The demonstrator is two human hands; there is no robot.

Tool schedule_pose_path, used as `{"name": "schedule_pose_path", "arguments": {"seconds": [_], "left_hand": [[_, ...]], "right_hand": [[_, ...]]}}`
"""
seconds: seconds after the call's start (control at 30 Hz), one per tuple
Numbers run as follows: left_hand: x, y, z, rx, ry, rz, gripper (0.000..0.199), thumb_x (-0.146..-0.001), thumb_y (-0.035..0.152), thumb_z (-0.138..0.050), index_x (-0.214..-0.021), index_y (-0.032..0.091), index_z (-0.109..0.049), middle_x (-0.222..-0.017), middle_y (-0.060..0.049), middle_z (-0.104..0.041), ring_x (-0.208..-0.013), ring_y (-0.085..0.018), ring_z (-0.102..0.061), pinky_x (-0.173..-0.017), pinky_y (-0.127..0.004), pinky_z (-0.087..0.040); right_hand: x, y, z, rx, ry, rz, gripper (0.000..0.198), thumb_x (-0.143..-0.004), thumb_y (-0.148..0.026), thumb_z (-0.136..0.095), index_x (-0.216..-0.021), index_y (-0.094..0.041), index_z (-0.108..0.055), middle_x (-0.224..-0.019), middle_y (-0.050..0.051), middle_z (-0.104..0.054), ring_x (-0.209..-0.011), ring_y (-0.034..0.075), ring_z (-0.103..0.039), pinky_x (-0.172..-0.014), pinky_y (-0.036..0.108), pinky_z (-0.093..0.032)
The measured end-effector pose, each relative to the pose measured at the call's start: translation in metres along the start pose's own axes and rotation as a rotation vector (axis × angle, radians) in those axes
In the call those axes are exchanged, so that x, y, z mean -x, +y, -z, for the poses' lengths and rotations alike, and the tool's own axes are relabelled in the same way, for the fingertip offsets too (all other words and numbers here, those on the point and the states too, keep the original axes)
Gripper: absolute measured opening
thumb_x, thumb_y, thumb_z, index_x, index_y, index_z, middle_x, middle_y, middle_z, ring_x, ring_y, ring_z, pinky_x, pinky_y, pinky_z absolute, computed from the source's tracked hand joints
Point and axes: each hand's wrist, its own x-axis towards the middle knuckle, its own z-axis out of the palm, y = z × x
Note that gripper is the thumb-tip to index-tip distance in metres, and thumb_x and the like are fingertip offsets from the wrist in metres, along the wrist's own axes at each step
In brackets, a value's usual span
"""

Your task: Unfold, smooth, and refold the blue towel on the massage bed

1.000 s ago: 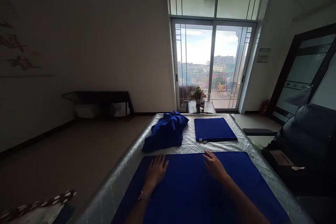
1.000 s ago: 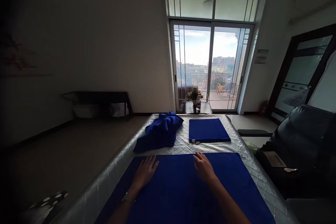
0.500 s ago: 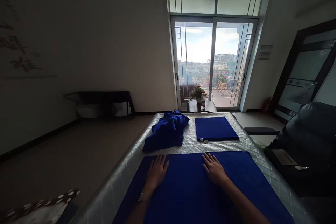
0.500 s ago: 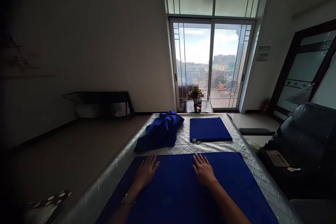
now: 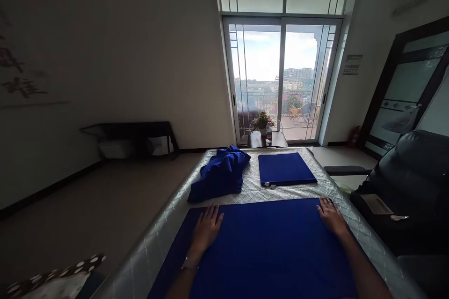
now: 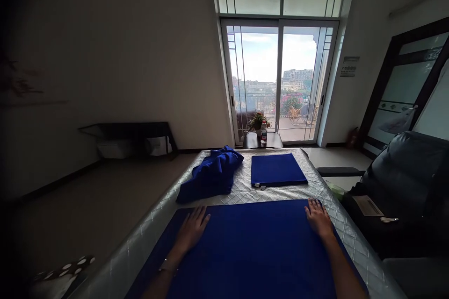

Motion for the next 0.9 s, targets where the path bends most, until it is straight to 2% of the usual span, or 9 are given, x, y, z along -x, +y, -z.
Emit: {"name": "schedule_pose_path", "arguments": {"seconds": [0.23, 0.37, 0.5, 0.63, 0.7, 0.77, 0.83, 0.9], "left_hand": [[-0.001, -0.003, 0.006, -0.002, -0.046, -0.023, 0.062, -0.105, 0.046, -0.027, -0.156, 0.015, -0.042, -0.162, -0.013, -0.043, -0.153, -0.029, -0.033, -0.123, -0.051, -0.028], [-0.001, -0.027, 0.011, 0.009, -0.049, 0.044, 0.061, -0.105, 0.044, -0.029, -0.155, 0.014, -0.043, -0.163, -0.015, -0.042, -0.153, -0.029, -0.033, -0.123, -0.049, -0.028], [0.001, -0.057, 0.016, -0.018, -0.032, 0.124, 0.062, -0.103, 0.043, -0.030, -0.153, 0.010, -0.045, -0.160, -0.019, -0.045, -0.151, -0.032, -0.037, -0.120, -0.050, -0.033], [0.007, -0.070, 0.021, -0.044, -0.055, 0.184, 0.064, -0.102, 0.043, -0.027, -0.154, 0.009, -0.044, -0.161, -0.019, -0.043, -0.150, -0.030, -0.038, -0.120, -0.049, -0.033], [0.011, -0.069, 0.025, -0.050, -0.045, 0.203, 0.067, -0.102, 0.045, -0.026, -0.154, 0.007, -0.042, -0.162, -0.019, -0.041, -0.151, -0.030, -0.037, -0.122, -0.048, -0.030], [0.013, -0.061, 0.032, -0.053, 0.018, 0.192, 0.070, -0.102, 0.048, -0.025, -0.155, 0.005, -0.040, -0.162, -0.019, -0.040, -0.152, -0.031, -0.035, -0.124, -0.050, -0.027], [0.013, -0.042, 0.041, -0.050, 0.119, 0.141, 0.069, -0.103, 0.048, -0.025, -0.155, 0.006, -0.041, -0.161, -0.018, -0.044, -0.152, -0.032, -0.035, -0.124, -0.051, -0.027], [0.011, -0.011, 0.048, -0.020, 0.181, 0.065, 0.064, -0.103, 0.045, -0.026, -0.153, 0.009, -0.046, -0.157, -0.016, -0.050, -0.149, -0.032, -0.040, -0.123, -0.050, -0.030]], "right_hand": [[-0.003, 0.007, -0.007, -0.033, 0.016, -0.014, 0.066, -0.099, -0.040, -0.023, -0.158, -0.014, -0.038, -0.166, 0.010, -0.035, -0.155, 0.024, -0.028, -0.126, 0.047, -0.020], [-0.002, 0.007, -0.006, -0.054, 0.037, -0.008, 0.067, -0.099, -0.040, -0.023, -0.159, -0.013, -0.036, -0.166, 0.011, -0.036, -0.154, 0.026, -0.030, -0.125, 0.049, -0.023], [0.001, 0.003, -0.002, -0.038, 0.038, -0.047, 0.068, -0.098, -0.042, -0.020, -0.159, -0.017, -0.036, -0.166, 0.008, -0.037, -0.154, 0.022, -0.028, -0.125, 0.043, -0.024], [0.006, 0.000, 0.006, -0.013, 0.045, -0.065, 0.069, -0.095, -0.040, -0.020, -0.157, -0.018, -0.041, -0.164, 0.008, -0.040, -0.154, 0.023, -0.029, -0.125, 0.042, -0.022], [0.009, -0.002, 0.013, -0.006, 0.052, -0.073, 0.070, -0.093, -0.039, -0.021, -0.155, -0.017, -0.044, -0.163, 0.009, -0.042, -0.154, 0.025, -0.029, -0.125, 0.044, -0.023], [0.014, -0.010, 0.021, 0.000, 0.070, -0.082, 0.069, -0.091, -0.036, -0.023, -0.153, -0.020, -0.049, -0.161, 0.008, -0.045, -0.153, 0.027, -0.030, -0.126, 0.046, -0.022], [0.021, -0.030, 0.029, -0.018, 0.102, -0.043, 0.068, -0.089, -0.032, -0.025, -0.151, -0.022, -0.052, -0.159, 0.009, -0.047, -0.153, 0.032, -0.030, -0.127, 0.050, -0.019], [0.030, -0.063, 0.032, -0.061, 0.119, 0.066, 0.067, -0.090, -0.029, -0.026, -0.151, -0.019, -0.052, -0.158, 0.012, -0.048, -0.152, 0.035, -0.031, -0.128, 0.054, -0.016]]}}
